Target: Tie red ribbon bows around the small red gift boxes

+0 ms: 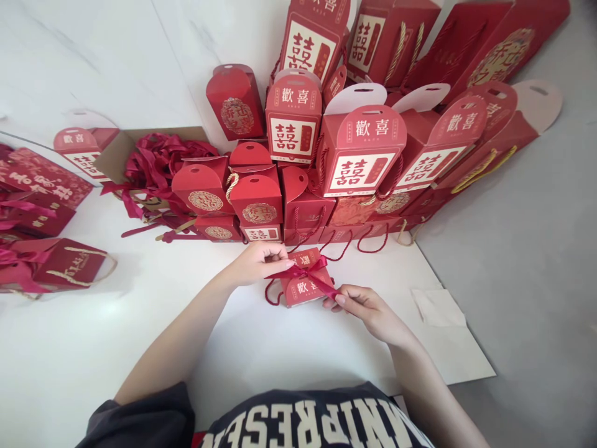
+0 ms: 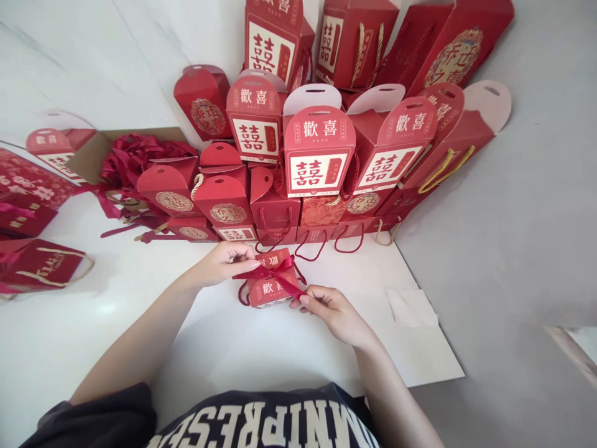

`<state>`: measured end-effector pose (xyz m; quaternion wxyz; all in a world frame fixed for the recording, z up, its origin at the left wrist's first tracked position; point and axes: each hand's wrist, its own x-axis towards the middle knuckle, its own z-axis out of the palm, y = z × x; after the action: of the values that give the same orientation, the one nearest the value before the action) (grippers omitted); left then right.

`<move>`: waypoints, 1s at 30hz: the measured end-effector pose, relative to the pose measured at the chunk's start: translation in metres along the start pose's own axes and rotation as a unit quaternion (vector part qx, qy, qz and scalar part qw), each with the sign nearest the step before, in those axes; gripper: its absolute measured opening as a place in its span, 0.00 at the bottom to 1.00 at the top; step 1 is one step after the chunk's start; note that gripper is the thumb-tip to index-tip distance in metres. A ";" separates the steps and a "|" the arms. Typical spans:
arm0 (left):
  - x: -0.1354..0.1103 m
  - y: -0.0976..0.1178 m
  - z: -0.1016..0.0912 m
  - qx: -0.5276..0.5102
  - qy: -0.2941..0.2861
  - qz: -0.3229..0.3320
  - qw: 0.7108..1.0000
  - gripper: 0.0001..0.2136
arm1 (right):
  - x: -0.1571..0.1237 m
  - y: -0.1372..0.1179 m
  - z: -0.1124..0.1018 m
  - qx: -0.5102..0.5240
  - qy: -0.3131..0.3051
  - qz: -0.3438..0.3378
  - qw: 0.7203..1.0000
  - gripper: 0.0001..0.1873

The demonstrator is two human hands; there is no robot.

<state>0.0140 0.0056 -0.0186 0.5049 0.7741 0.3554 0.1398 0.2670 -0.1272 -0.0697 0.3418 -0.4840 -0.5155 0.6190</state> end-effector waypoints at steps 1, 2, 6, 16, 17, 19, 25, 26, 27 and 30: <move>0.000 0.000 0.000 -0.001 0.000 0.002 1.000 0.16 | 0.000 -0.001 -0.003 -0.006 0.002 -0.001 1.000 0.16; 0.001 -0.001 0.000 -0.002 0.000 0.004 1.000 0.16 | 0.000 -0.002 -0.006 -0.018 0.006 -0.004 1.000 0.16; 0.003 -0.003 0.000 0.001 0.004 0.004 1.000 0.16 | -0.003 -0.010 -0.020 -0.110 -0.001 -0.010 0.994 0.17; -0.021 0.018 -0.020 0.106 0.134 -0.038 0.985 0.14 | -0.002 -0.025 -0.033 -0.200 0.030 -0.035 0.979 0.12; -0.024 0.019 -0.021 0.126 0.126 -0.054 0.983 0.15 | 0.001 -0.028 -0.033 -0.198 0.043 -0.051 0.978 0.12; -0.028 0.018 -0.020 0.131 0.091 -0.085 0.983 0.17 | 0.008 -0.040 -0.032 -0.203 0.060 -0.085 0.974 0.11; -0.035 0.007 -0.011 0.053 0.037 -0.094 0.993 0.19 | 0.048 -0.081 -0.014 -0.278 0.013 -0.245 0.929 0.08; -0.036 0.007 -0.011 0.044 0.037 -0.092 0.994 0.18 | 0.056 -0.085 -0.009 -0.292 -0.004 -0.260 0.920 0.08; -0.039 0.007 -0.012 0.036 0.034 -0.093 0.994 0.18 | 0.063 -0.088 -0.003 -0.306 -0.015 -0.266 0.914 0.07; -0.046 0.010 -0.012 0.015 0.015 -0.108 0.994 0.17 | 0.083 -0.089 0.012 -0.332 -0.039 -0.263 0.905 0.09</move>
<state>-0.0215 -0.0203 0.0022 0.4996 0.7366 0.4467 0.0910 0.2239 -0.0332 -0.0037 0.2912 -0.3915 -0.8129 0.3181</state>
